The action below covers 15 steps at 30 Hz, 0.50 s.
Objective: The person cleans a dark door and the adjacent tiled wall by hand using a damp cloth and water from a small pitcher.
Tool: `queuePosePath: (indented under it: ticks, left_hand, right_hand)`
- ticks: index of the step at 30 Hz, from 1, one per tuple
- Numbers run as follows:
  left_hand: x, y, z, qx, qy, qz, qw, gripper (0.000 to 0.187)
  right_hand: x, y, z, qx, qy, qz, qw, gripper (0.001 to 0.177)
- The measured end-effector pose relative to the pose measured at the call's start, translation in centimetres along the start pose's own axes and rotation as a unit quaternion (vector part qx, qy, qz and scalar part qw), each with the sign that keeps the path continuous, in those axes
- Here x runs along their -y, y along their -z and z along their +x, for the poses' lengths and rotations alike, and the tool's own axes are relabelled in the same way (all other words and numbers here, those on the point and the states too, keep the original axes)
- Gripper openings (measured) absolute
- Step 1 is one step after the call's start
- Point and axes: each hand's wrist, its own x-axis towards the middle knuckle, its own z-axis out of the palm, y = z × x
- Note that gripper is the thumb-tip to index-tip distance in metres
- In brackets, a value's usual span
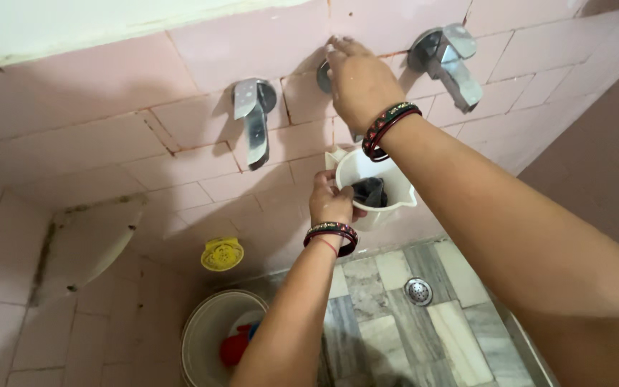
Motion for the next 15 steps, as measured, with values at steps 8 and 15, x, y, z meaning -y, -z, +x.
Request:
queuePosePath:
  ticks: [8, 15]
  left_hand:
    - [0.5, -2.5, 0.4, -0.085, 0.033, -0.026, 0.995, 0.044]
    - [3.3, -3.3, 1.7, -0.171, 0.012, -0.068, 0.983, 0.045]
  right_hand:
    - [-6.9, 5.0, 1.0, 0.122, 0.086, 0.150, 0.977, 0.034]
    - [-4.8, 2.8, -5.8, -0.051, -0.106, 0.224, 0.967, 0.036]
